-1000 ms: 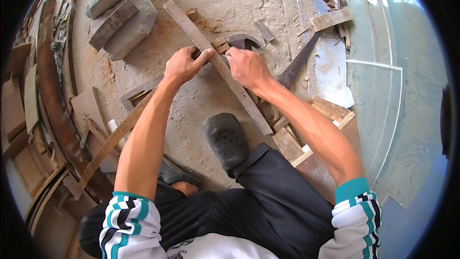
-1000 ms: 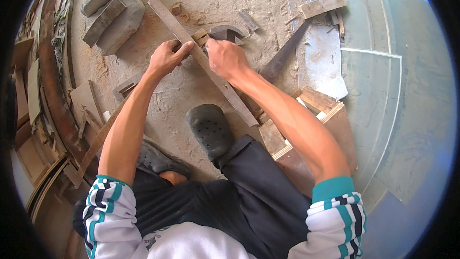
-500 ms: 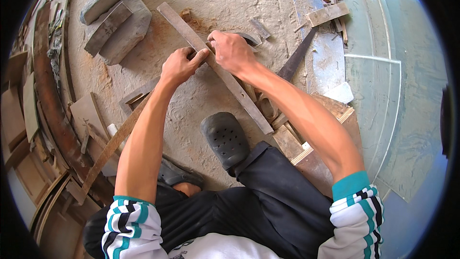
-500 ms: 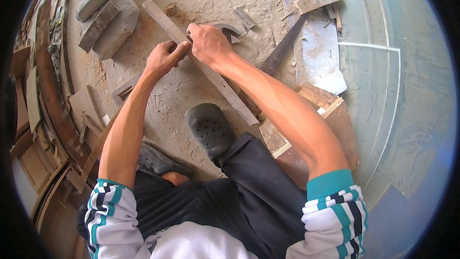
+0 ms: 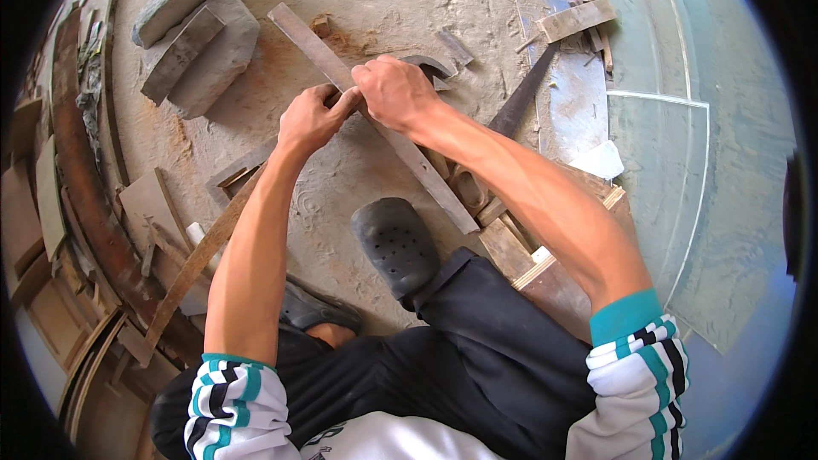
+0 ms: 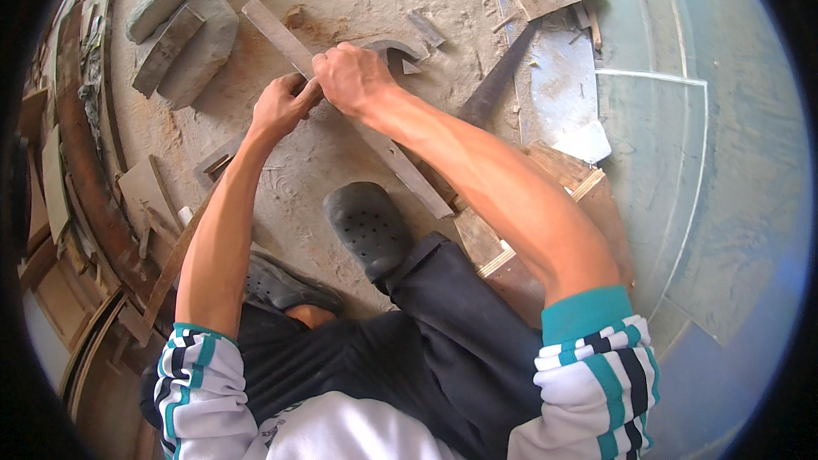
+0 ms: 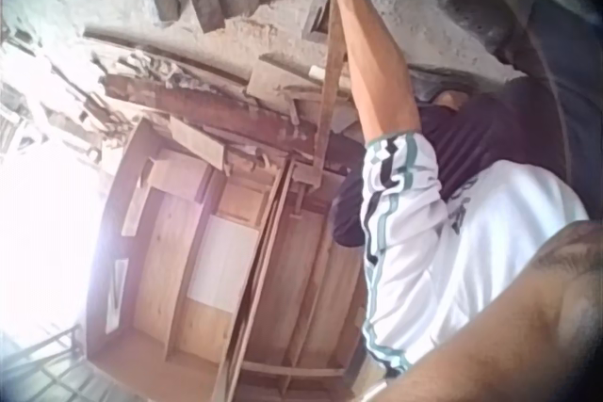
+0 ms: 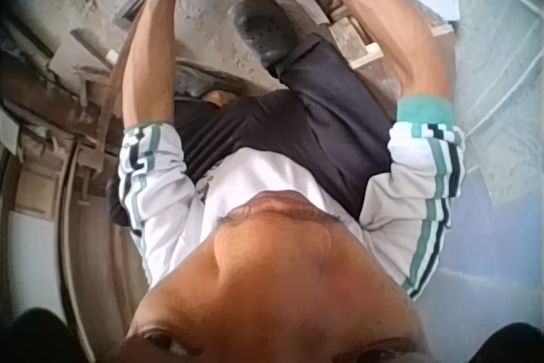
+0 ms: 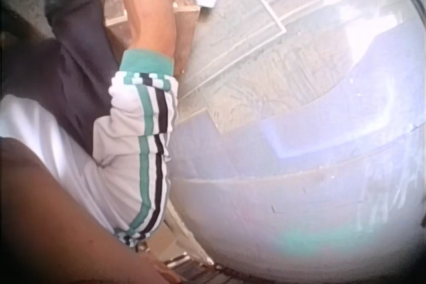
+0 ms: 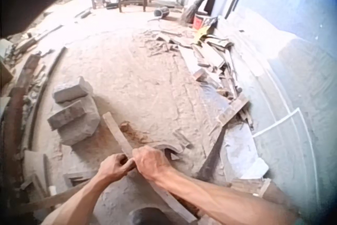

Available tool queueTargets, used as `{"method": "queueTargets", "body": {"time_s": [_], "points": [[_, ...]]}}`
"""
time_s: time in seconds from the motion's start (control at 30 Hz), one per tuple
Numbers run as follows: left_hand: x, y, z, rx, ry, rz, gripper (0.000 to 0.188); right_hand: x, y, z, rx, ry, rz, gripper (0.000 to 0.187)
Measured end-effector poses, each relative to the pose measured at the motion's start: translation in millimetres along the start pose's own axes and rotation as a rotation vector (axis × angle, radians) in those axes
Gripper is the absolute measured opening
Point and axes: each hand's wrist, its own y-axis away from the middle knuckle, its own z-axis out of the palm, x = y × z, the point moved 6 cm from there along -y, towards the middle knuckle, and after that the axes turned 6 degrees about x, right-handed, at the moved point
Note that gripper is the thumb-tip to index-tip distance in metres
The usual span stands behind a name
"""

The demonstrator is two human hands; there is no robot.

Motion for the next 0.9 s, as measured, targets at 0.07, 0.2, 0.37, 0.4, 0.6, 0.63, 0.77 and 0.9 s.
{"method": "queueTargets", "body": {"time_s": [0.07, 0.2, 0.37, 0.4, 0.6, 0.63, 0.77, 0.9], "points": [[-5.2, -1.2, 4.1, -0.024, 0.032, -0.004, 0.068, -0.8, 4.3, -0.2, 0.014, 0.012, -0.037, 0.006], [-3.1, 0.6, -0.2, 0.018, 0.03, 0.017, 0.069, -4.2, 20.2, -5.8, -0.062, 0.019, -0.055, 0.008], [2.3, 5.8, 2.0, -0.015, 0.078, -0.002, 0.073, 25.5, 87.3, -2.5, -0.241, 0.045, -0.048, 0.008], [-0.6, 3.2, 1.5, -0.037, 0.118, -0.011, 0.074, 27.3, 89.5, -5.9, -0.24, 0.024, 0.02, 0.009], [2.2, 2.6, -4.3, 0.05, 0.12, 0.079, 0.059, 14.8, 76.4, -34.0, -0.108, -0.188, 0.35, 0.02], [5.3, 4.1, -4.9, 0.065, 0.169, 0.109, 0.057, 14.7, 78.0, -32.3, -0.071, -0.209, 0.382, 0.022], [-4.1, 10.1, -12.6, 0.054, 0.488, 0.141, 0.052, -4.6, 86.2, -12.1, -0.021, -0.272, 0.469, 0.039], [-12.9, 17.4, -20.8, 0.074, 0.332, 0.104, 0.049, -23.8, 106.5, 7.4, -0.115, -0.283, 0.467, 0.057]]}}
